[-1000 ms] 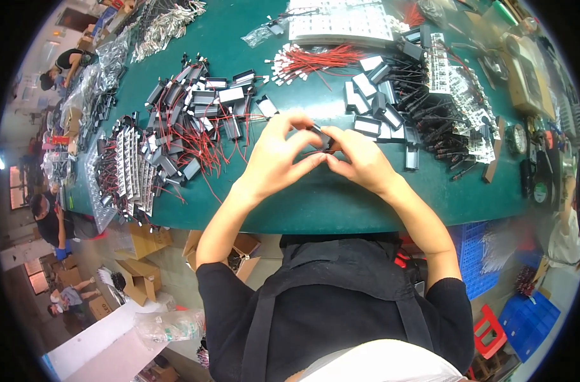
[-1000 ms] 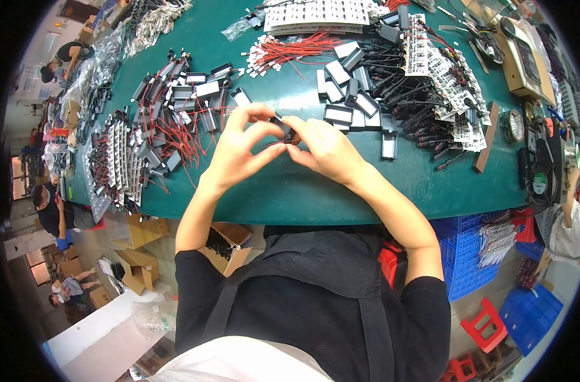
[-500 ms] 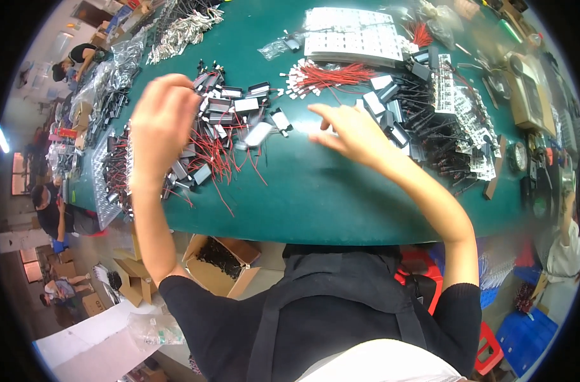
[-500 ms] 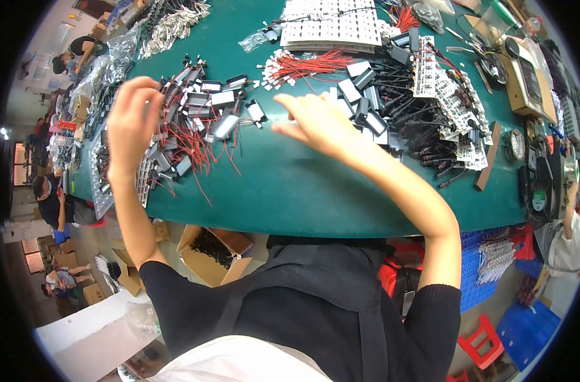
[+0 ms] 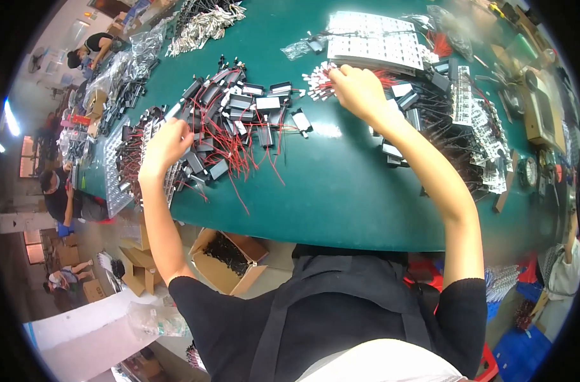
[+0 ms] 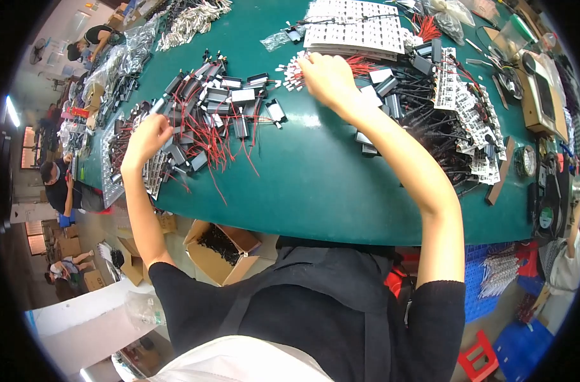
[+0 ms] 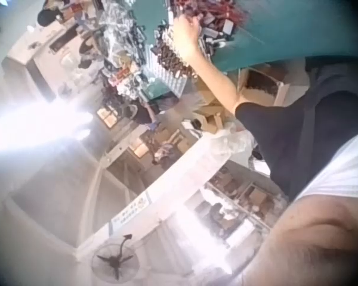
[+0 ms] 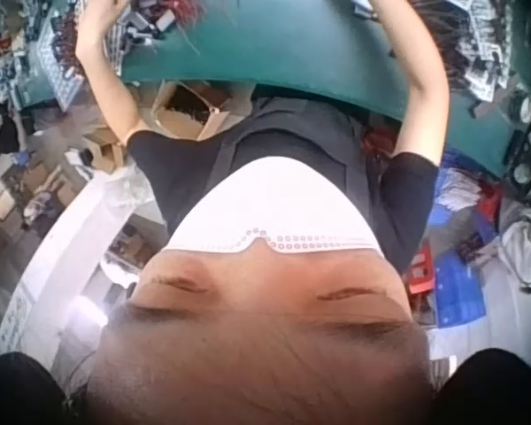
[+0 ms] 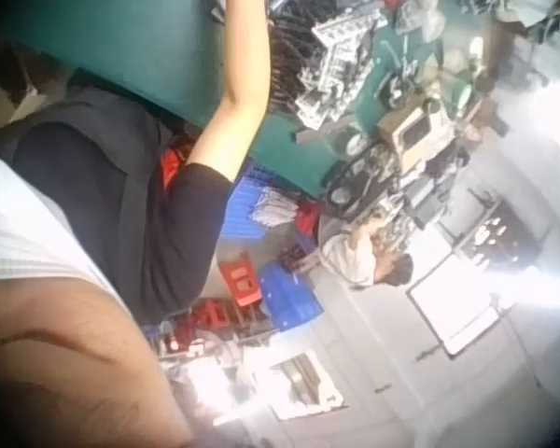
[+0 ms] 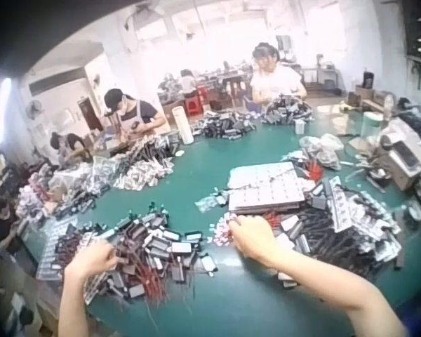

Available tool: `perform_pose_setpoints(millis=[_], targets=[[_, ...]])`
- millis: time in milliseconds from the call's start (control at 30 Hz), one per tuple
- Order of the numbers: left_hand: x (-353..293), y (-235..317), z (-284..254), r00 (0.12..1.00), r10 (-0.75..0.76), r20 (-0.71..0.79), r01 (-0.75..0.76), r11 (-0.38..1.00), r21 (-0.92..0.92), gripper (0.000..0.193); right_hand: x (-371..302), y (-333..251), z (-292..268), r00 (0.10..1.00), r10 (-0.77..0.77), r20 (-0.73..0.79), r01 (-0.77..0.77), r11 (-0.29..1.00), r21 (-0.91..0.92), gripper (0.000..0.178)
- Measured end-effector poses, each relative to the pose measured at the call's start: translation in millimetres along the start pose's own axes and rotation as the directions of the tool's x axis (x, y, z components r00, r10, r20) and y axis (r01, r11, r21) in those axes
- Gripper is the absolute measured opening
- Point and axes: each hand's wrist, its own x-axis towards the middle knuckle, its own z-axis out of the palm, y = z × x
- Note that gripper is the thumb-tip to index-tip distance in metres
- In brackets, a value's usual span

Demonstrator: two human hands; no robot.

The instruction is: The person assembles wires and connectors into small plastic housings by hand, creating electronic components.

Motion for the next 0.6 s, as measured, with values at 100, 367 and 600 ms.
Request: perform_pose_setpoints(millis=[100,367,600], targets=[[-4,3,14,0.998,-0.009,0.064,0.013,0.998,-0.061,0.025,-37,-25,-40,0.962,-0.26,0.081,0.23,0.934,0.272,0.013],[-20,55,0,0.998,-0.066,0.018,0.066,0.998,0.004,0.026,-158,-19,-89,0.814,-0.556,0.166,0.503,0.819,0.278,0.015],[17,197,29,0.779,0.585,-0.226,-0.626,0.741,-0.241,0.011,-147,-55,-84,0.925,-0.183,0.333,-0.019,0.853,0.522,0.033]])
